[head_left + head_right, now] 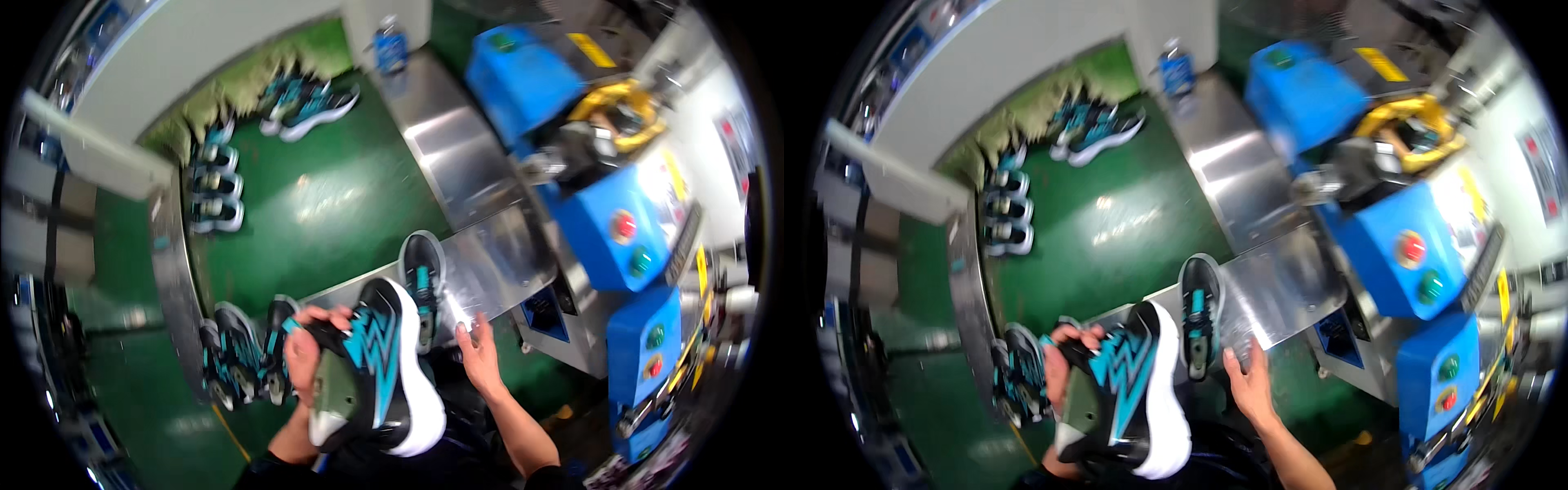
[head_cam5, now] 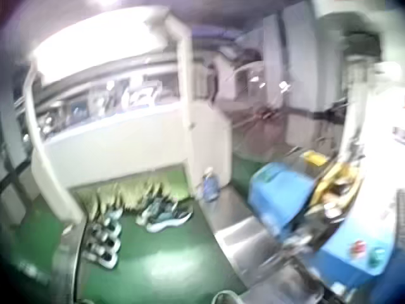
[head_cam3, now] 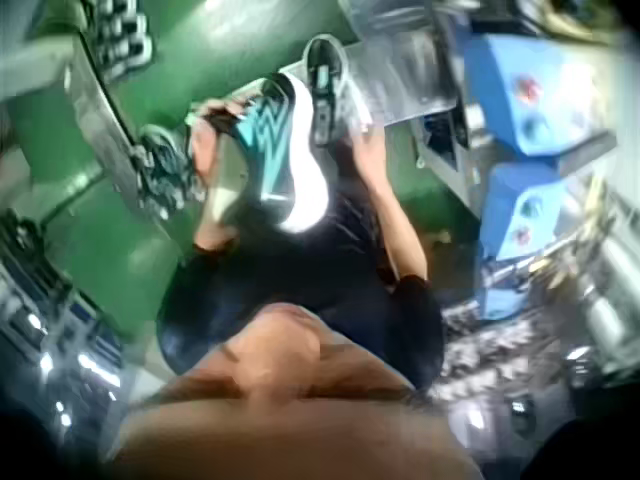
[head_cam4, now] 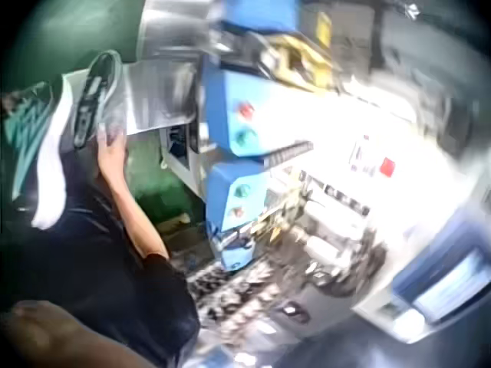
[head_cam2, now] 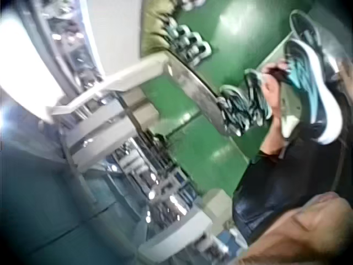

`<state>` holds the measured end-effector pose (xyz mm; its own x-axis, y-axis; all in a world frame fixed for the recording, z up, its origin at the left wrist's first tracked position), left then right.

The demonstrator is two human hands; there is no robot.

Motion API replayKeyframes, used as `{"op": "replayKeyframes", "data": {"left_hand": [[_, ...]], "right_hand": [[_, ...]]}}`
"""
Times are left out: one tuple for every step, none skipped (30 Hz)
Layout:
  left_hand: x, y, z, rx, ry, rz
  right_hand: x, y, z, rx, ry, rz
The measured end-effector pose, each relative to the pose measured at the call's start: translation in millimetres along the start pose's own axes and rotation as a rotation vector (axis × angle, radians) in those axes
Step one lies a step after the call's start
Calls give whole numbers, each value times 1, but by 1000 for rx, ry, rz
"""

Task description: The person places shoes into a processing machine and then moves them onto a conveyor belt.

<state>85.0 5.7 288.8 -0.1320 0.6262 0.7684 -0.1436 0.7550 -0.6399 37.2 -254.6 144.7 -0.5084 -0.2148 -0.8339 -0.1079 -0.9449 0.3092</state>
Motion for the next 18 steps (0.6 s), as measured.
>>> {"op": "replayKeyframes", "data": {"left_hand": [[0, 14, -12, 22, -5, -38], [5, 24, -23, 37, 4, -96], [10, 34, -33, 7, 31, -111], [14, 38, -39, -42, 42, -112], [20, 45, -43, -41, 44, -60], [26, 41, -50, -44, 54, 33], [31, 43, -58, -91, 62, 119], [33, 40, -70, -147, 77, 218], [38, 31, -79, -209, 116, 293], [44, 30, -89, -275, 144, 337], [44, 19, -99, -382, 128, 384], [45, 10, -103, -464, 127, 408], [44, 0, -111, -502, 114, 415], [43, -7, -122, -587, 130, 385], [38, -10, -127, -613, 175, 396], [31, -16, -128, -641, 224, 412], [24, -26, -122, -684, 281, 431], [19, -42, -113, -795, 331, 407]], "right_hand": [[-4, -10, -2, 99, 91, 357], [-16, -29, 2, 176, 179, 699], [-4, -54, -9, 219, 111, 610], [8, -70, -24, 285, 61, 520], [-2, -74, -29, 346, 158, 492], [-8, -74, -35, 260, 44, 464], [-9, -81, -41, 218, 6, 431], [-8, -81, -45, 193, -31, 396], [-7, -80, -49, 168, -18, 400], [-16, -76, -46, 110, -165, 392], [-15, -60, -41, 154, -204, 322], [-12, -56, -29, 169, -265, 242], [-9, -55, -15, 166, -325, -45], [-19, -55, 6, 175, -381, -339], [-28, -53, 28, 143, -376, -463], [-8, -51, 53, 215, -415, -494], [-19, -41, 80, 305, -333, -521], [-34, -27, 111, 416, -240, -540]]}}
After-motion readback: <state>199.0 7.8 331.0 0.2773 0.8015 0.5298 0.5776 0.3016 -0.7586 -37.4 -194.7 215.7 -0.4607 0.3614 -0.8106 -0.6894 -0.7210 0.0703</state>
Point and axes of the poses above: each hand's wrist, its own z-axis away from the middle knuckle, its own y-axis out of the back of the hand, x = y × z, the point moved 8 cm from there along -z, towards the middle knuckle, and after that the axes turned 4 degrees about z, right-handed, at the moved point
